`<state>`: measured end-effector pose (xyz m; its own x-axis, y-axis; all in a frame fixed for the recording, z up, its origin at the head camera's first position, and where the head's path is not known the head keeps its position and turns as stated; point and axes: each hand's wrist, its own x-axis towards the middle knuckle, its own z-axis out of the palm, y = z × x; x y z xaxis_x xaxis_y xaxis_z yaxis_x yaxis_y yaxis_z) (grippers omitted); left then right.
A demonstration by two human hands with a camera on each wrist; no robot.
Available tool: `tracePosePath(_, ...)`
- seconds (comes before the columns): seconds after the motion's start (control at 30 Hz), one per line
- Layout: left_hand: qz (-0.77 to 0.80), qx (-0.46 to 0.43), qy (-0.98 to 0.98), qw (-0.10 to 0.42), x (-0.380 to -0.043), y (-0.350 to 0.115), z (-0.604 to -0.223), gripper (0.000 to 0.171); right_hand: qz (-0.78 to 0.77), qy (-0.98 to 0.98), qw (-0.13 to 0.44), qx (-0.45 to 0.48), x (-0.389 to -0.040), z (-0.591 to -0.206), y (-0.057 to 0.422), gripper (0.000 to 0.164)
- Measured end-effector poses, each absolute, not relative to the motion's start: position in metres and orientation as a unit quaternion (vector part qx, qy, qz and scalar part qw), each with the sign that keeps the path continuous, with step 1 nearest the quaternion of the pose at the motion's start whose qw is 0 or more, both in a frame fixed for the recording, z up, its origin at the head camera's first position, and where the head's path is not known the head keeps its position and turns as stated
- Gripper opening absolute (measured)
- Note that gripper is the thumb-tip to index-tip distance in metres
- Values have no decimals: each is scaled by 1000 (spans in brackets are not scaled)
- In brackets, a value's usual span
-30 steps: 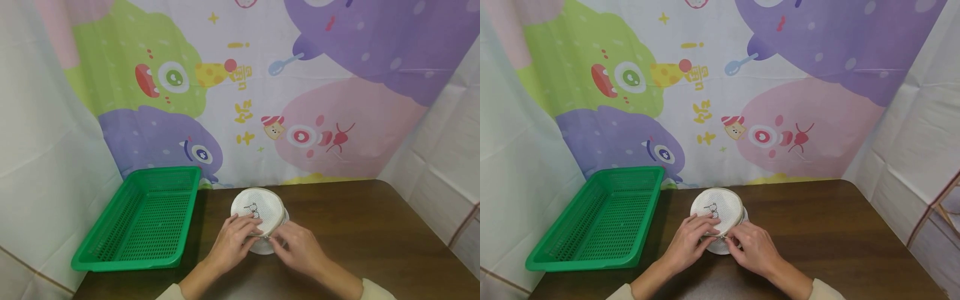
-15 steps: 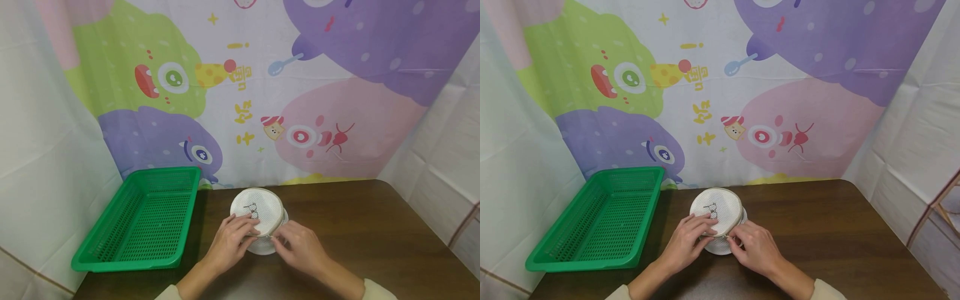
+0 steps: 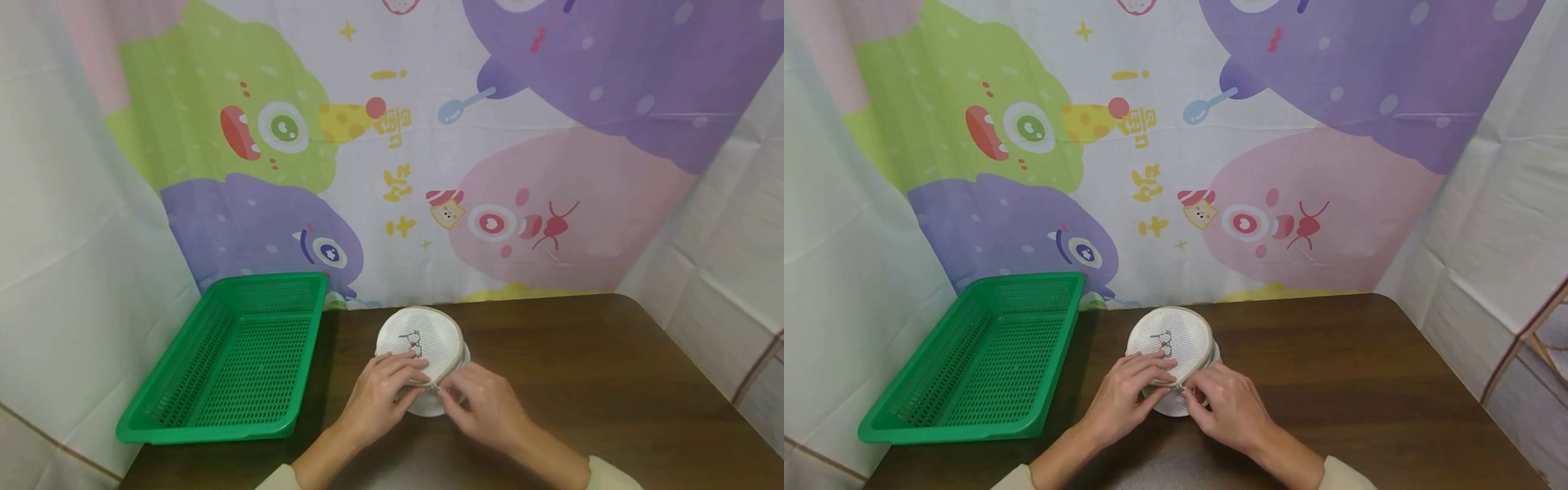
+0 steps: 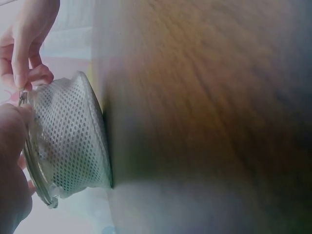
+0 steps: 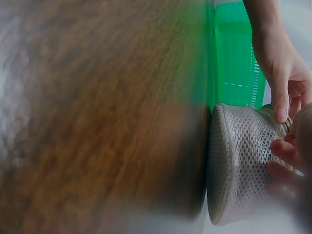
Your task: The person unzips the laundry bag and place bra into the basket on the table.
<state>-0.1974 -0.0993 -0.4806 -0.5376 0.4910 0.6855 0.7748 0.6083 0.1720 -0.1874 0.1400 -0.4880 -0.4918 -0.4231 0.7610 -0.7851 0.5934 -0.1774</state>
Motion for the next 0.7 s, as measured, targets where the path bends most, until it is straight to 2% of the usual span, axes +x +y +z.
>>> tracePosePath(0.7,-240,-383,-839,303,-196,-108,-482,24,252,-818,363,369,-188,-489,146,23)
